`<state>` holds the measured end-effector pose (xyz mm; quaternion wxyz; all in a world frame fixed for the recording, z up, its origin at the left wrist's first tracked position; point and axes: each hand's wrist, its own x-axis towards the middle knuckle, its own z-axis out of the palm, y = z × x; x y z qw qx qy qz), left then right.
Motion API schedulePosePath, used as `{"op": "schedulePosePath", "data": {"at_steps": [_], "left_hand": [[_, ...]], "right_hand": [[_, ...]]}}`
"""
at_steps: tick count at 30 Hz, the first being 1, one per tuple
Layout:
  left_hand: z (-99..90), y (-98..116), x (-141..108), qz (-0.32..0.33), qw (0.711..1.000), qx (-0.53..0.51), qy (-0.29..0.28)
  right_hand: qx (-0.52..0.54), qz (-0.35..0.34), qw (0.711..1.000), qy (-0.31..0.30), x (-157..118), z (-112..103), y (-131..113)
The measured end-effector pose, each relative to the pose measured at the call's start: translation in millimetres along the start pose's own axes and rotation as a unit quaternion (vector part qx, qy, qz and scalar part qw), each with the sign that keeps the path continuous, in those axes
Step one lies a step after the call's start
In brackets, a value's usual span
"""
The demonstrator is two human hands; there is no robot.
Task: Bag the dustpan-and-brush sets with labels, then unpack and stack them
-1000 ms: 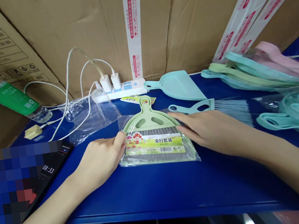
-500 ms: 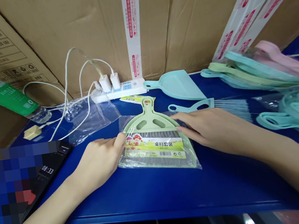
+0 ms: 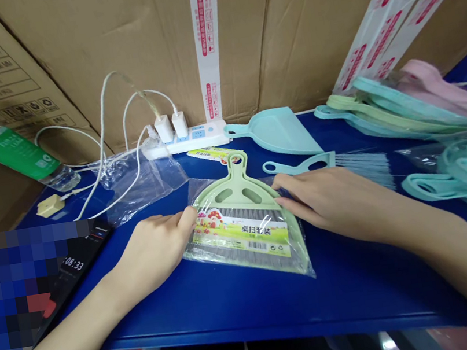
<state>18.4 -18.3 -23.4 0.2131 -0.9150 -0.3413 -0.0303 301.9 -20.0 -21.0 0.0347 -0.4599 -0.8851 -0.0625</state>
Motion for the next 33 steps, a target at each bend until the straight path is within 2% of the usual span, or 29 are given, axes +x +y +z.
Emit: {"op": "schedulePosePath", "data": {"at_steps": [3, 13, 17, 21, 25, 28, 33], "left_hand": [[-1.5, 0, 0, -0.008, 1.000, 0.006, -0.027], [-1.4, 0, 0, -0.019, 0.998, -0.005, -0.059], [1.5, -1, 0, -0.020, 0.999, -0.011, -0.043], [2.8, -1, 2, -0.027, 0.998, -0.021, -0.044], [3.3, 1, 4, -0.035, 0.997, -0.051, -0.055], [5.3, 1, 5, -0.037, 0.993, -0.100, -0.052], [11.9, -2, 8, -0.016, 0.983, -0.181, -0.006]], "right_hand": [[0.000, -0.003, 1.000, -0.001, 0, -1, 0], [0.007, -0.002, 1.000, -0.011, 0, -1, 1], [0.019, 0.008, 1.000, -0.004, 0, -1, 3], [0.035, 0.045, 0.998, 0.030, 2, 2, 6], [-0.005, 0.073, 0.991, 0.110, 4, 6, 11], [-0.087, 0.027, 0.986, 0.139, 7, 9, 14], [-0.152, -0.089, 0.980, 0.090, 15, 8, 15]]}}
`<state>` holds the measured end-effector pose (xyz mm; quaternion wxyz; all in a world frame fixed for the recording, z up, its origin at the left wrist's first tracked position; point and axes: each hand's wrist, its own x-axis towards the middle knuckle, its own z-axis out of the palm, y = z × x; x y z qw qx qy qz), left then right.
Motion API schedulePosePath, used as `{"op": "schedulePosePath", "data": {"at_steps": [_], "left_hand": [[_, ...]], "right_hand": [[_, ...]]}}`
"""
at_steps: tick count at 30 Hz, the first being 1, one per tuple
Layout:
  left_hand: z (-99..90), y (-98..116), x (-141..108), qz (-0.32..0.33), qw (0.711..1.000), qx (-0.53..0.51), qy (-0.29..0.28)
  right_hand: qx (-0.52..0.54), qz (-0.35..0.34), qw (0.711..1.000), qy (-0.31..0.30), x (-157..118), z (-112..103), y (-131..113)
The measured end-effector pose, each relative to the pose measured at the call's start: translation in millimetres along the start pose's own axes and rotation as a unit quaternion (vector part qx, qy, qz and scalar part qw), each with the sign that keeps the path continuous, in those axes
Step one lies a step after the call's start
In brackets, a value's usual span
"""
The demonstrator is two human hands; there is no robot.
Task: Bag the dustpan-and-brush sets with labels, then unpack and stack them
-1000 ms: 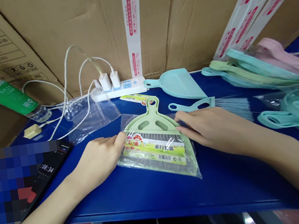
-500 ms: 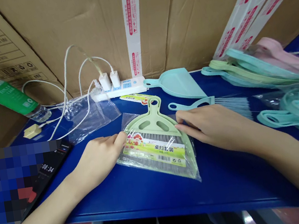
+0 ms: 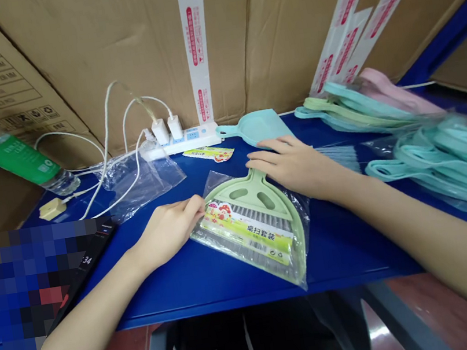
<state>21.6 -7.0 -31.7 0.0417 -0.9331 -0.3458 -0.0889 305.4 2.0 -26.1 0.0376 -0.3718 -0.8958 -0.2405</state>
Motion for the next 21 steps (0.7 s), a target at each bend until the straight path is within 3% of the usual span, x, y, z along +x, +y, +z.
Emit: {"op": "schedulePosePath", "data": {"at_steps": [5, 9, 16, 19, 21], "left_hand": [[1.0, 0, 0, -0.037, 0.995, -0.081, 0.033], [0.3, 2, 1, -0.082, 0.979, -0.183, 0.016], [-0.7, 12, 1, -0.056, 0.958, -0.280, -0.023], [-5.3, 21, -2, -0.057, 0.953, -0.293, -0.041], [-9.5, 28, -5, -0.057, 0.946, -0.312, -0.060]], "right_hand": [[-0.024, -0.036, 0.998, -0.047, -6, -8, 1], [-0.017, -0.017, 1.000, -0.018, -26, -11, 3], [0.063, 0.155, 0.986, 0.002, -44, -22, -2], [0.105, 0.222, 0.968, 0.055, -60, -42, -20], [0.171, 0.275, 0.940, 0.109, -76, -56, -42]]}}
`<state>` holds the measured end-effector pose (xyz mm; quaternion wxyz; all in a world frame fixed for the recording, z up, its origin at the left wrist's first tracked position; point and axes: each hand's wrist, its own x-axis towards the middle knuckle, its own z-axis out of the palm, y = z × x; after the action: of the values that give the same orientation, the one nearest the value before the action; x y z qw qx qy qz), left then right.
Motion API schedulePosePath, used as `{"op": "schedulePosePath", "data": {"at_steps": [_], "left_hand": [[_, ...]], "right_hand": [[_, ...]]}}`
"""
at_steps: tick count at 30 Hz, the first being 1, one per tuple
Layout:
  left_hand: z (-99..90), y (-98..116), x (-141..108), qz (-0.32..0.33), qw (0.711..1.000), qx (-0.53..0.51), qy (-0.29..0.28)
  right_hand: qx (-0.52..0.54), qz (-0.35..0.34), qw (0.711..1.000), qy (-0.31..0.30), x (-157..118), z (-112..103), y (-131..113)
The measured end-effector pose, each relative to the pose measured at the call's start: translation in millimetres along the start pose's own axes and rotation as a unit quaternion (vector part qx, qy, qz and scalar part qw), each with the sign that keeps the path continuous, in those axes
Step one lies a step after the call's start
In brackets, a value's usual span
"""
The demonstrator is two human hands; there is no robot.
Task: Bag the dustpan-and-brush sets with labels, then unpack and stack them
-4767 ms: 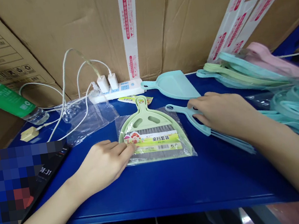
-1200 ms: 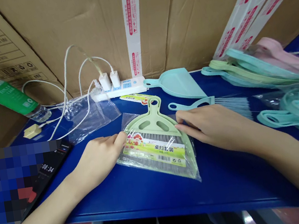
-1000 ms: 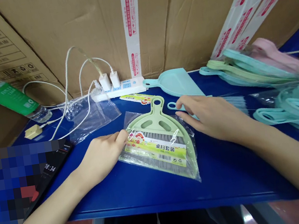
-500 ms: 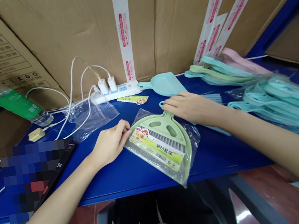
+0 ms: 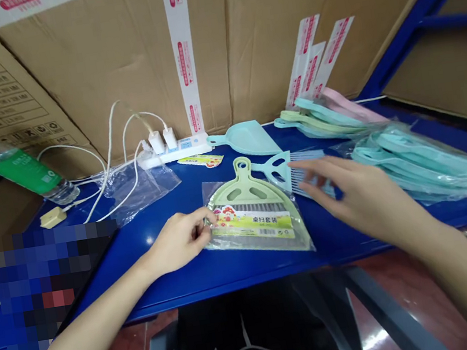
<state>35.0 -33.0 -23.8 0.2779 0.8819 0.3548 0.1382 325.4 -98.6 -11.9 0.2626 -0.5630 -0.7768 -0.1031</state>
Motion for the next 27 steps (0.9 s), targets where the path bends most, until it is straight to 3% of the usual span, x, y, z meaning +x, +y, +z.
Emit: {"op": "schedulePosePath", "data": {"at_steps": [4, 6, 9, 12, 14, 16, 19, 23, 27], "left_hand": [[4.6, 16, -10, 0.044, 0.995, -0.027, -0.085], [10.1, 25, -16, 0.104, 0.986, 0.006, -0.128], [18.3, 36, -24, 0.232, 0.956, 0.087, -0.160], [15.4, 40, -24, 0.342, 0.915, 0.189, -0.097], [5.0, 36, -19, 0.337, 0.908, 0.247, -0.044], [-7.1, 28, -11, 0.297, 0.912, 0.282, -0.029], [-14.7, 17, -1, 0.302, 0.892, 0.337, -0.008], [1.2, 17, 2, 0.384, 0.844, 0.372, 0.048], [25.6, 33, -6, 0.433, 0.840, 0.319, 0.077]], "right_hand": [[0.110, 0.069, 0.990, -0.060, -57, -9, -30], [0.101, 0.056, 0.990, -0.082, -80, -3, -40], [0.051, 0.021, 0.997, -0.049, -96, 8, -47], [0.015, -0.001, 0.999, -0.034, -95, 18, -52], [0.002, -0.017, 0.999, -0.037, -90, 23, -56], [-0.006, -0.031, 0.999, -0.030, -86, 29, -60], [-0.001, -0.025, 0.999, -0.027, -86, 36, -64], [0.114, 0.041, 0.989, -0.083, -92, 33, -62], [0.313, 0.176, 0.923, -0.141, -99, 18, -57]]}}
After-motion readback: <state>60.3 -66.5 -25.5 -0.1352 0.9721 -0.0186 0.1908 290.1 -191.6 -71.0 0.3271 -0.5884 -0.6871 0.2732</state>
